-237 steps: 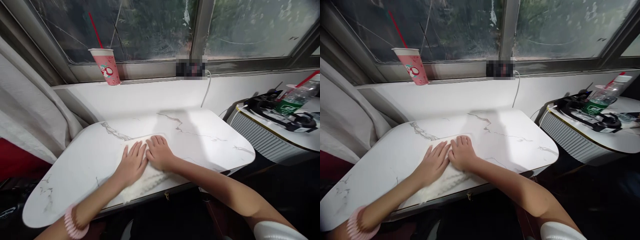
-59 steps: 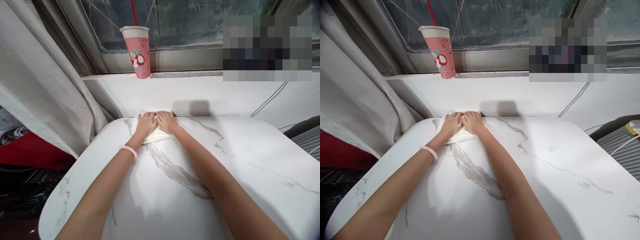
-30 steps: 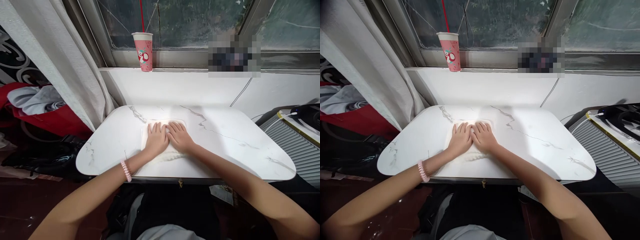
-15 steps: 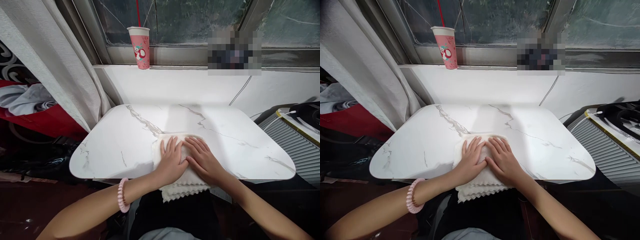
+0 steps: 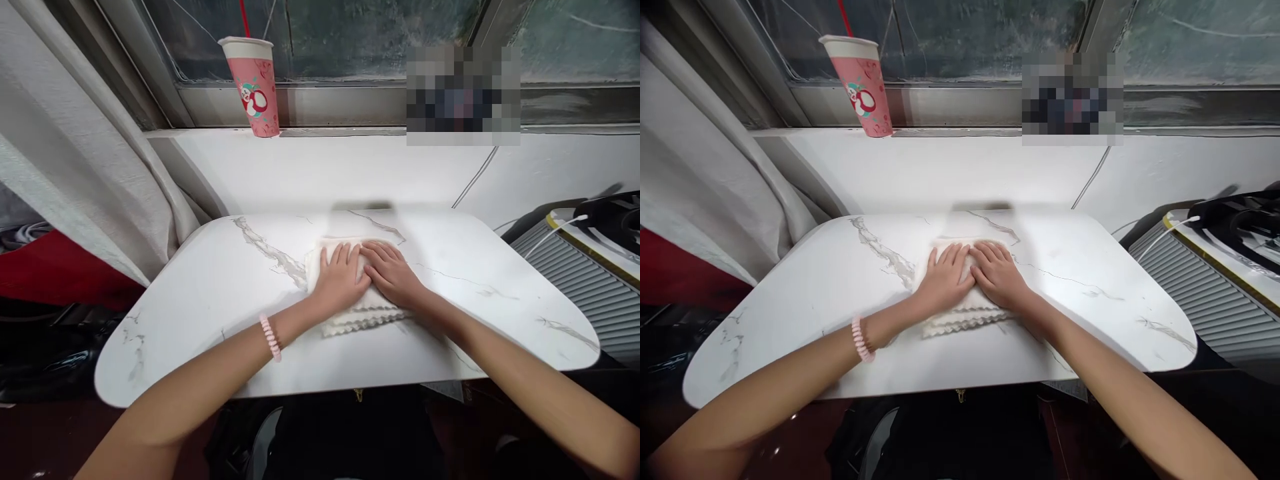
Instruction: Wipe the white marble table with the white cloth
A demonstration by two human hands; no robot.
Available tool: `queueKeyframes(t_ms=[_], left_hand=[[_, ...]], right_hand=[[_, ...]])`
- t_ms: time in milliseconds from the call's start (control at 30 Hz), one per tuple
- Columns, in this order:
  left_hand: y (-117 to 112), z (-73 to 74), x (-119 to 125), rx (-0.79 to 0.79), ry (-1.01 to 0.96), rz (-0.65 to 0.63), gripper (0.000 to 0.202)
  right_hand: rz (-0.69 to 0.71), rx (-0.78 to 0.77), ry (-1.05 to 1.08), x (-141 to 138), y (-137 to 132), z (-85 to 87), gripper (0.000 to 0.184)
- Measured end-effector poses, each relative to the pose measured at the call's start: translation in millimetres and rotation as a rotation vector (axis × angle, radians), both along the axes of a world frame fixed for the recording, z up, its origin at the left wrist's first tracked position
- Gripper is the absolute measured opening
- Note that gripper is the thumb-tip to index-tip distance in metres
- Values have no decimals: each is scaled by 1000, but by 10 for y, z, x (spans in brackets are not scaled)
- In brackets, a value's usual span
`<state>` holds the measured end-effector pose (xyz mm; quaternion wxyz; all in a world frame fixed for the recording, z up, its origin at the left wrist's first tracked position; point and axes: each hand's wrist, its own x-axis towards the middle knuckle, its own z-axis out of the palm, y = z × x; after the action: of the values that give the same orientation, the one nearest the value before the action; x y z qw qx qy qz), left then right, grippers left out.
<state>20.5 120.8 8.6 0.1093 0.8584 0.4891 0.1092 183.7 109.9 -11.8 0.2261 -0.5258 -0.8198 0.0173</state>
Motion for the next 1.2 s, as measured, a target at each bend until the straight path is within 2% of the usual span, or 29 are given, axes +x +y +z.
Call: queueKeyframes(t_ms=[167, 300, 567, 767, 933, 1067, 1200], left_hand=[[552, -33, 114, 150, -91, 86, 47], [871, -60, 177, 195, -123, 150, 40], [1329, -77, 219, 206, -77, 116, 39], [1504, -97, 322, 211, -45, 131, 41], [1572, -55, 433, 207, -1, 145, 43], [1556, -41, 461, 221, 14, 166, 43], [1426, -75, 539, 252, 4, 171, 44]], right_hand=[[-166, 23, 33, -49, 588, -37, 44], [-296, 69, 53, -82, 942, -60, 42], [-256, -39, 60, -38, 1321, 12, 44], [-202, -45, 49, 107, 1492, 18, 43], [-202, -60, 79, 224, 1580, 29, 43], [-161, -32, 79, 260, 1607, 8, 44], [-136, -2, 109, 373, 1569, -42, 44]])
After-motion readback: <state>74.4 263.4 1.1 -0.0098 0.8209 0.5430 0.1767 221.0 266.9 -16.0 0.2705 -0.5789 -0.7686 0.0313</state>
